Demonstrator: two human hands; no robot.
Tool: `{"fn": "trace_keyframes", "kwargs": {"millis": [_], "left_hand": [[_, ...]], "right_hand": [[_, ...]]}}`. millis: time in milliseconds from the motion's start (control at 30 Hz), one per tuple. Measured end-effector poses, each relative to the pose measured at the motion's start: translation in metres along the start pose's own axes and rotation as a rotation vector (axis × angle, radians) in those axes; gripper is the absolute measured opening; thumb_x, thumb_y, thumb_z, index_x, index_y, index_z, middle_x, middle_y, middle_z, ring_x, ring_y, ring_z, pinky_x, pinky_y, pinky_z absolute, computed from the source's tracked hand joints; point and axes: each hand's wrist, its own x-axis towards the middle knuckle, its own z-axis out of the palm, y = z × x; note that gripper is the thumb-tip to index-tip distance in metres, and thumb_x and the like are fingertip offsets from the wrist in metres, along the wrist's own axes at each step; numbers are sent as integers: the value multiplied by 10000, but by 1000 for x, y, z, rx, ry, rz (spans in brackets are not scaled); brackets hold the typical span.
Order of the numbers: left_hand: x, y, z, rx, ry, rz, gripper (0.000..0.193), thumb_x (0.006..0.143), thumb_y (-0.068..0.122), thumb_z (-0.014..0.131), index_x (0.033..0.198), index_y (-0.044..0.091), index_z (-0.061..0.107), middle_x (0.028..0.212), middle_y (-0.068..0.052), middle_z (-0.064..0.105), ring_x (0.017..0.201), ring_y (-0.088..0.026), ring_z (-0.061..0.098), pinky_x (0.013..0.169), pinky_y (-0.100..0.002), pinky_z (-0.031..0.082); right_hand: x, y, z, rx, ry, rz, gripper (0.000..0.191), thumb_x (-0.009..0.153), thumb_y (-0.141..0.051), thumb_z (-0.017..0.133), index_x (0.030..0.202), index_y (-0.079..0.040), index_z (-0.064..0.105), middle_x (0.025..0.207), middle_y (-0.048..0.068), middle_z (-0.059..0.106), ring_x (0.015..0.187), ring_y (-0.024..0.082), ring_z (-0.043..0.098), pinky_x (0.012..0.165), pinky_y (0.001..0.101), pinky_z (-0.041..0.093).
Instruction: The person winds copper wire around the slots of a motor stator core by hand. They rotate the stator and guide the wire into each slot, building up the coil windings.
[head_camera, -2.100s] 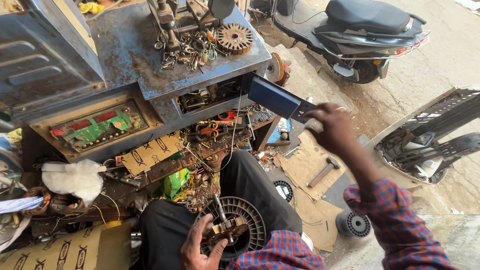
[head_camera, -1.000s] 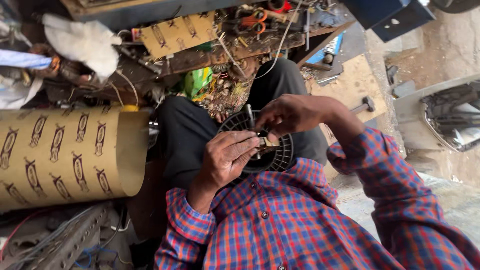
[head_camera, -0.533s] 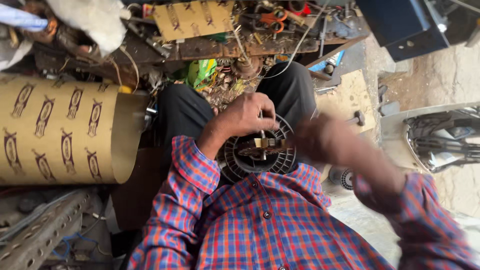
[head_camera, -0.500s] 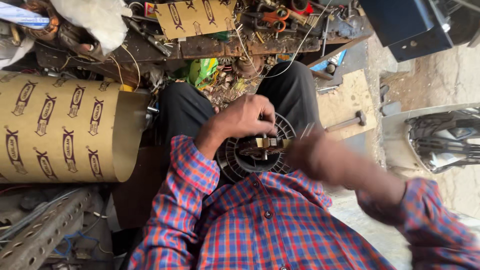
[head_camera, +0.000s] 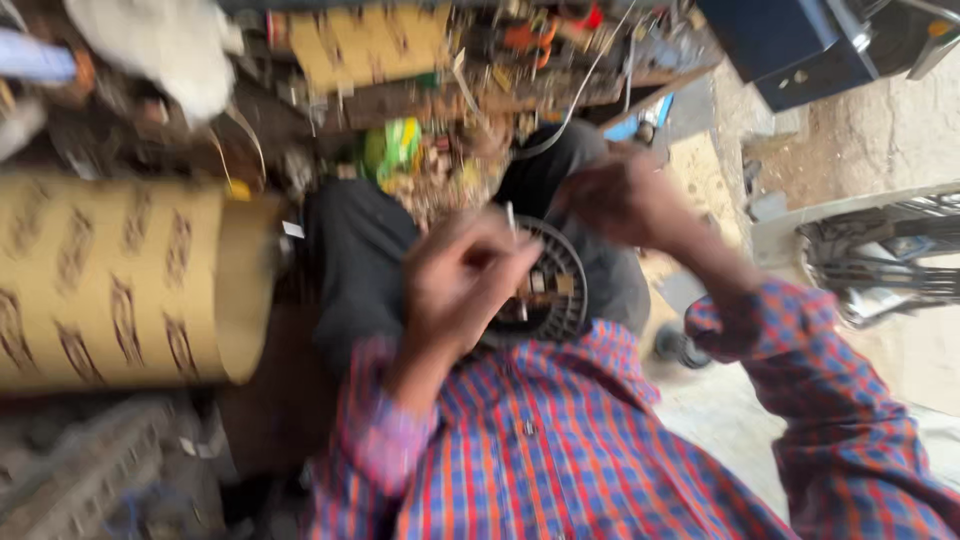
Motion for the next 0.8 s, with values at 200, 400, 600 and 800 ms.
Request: {"fn": "trace_keyframes", "kwargs": {"millis": [200,400,600,800], "left_hand": [[85,3,-9,566,-703,-15,162,802,188,853,823,61,754,804,-80,701,757,-221,683,688,-336,513],[-35,19,-19,514,-383,274,120,904,122,757,994,54,717,905,-66,681,841,-212,686,776,-325,550],[-10,-15,-13,-270,-86,40,97,964,101,749,934,55,669,893,-64,650,794,-185,631,695,-289,537],[78,2,-11,553,-650,96,176,789,167,884,846,68,750,814,-83,696,775,-246,684,699,-356,516]], "right_hand": [[-27,-85,-16,-81,-450,-424,127,736,-149,755,788,-72,667,773,133,649,670,326,638,576,433,515],[-10,-83,-2,120,-139,-488,76,847,-103,724,912,-68,705,779,118,634,679,307,633,579,422,490],[12,2,3,44,95,-157,135,868,-72,666,968,-98,754,876,103,730,761,281,710,656,385,565],[-39,-58,-6,-96,-453,-296,369,666,-111,691,1023,-65,777,932,135,761,717,297,707,587,402,551]]}}
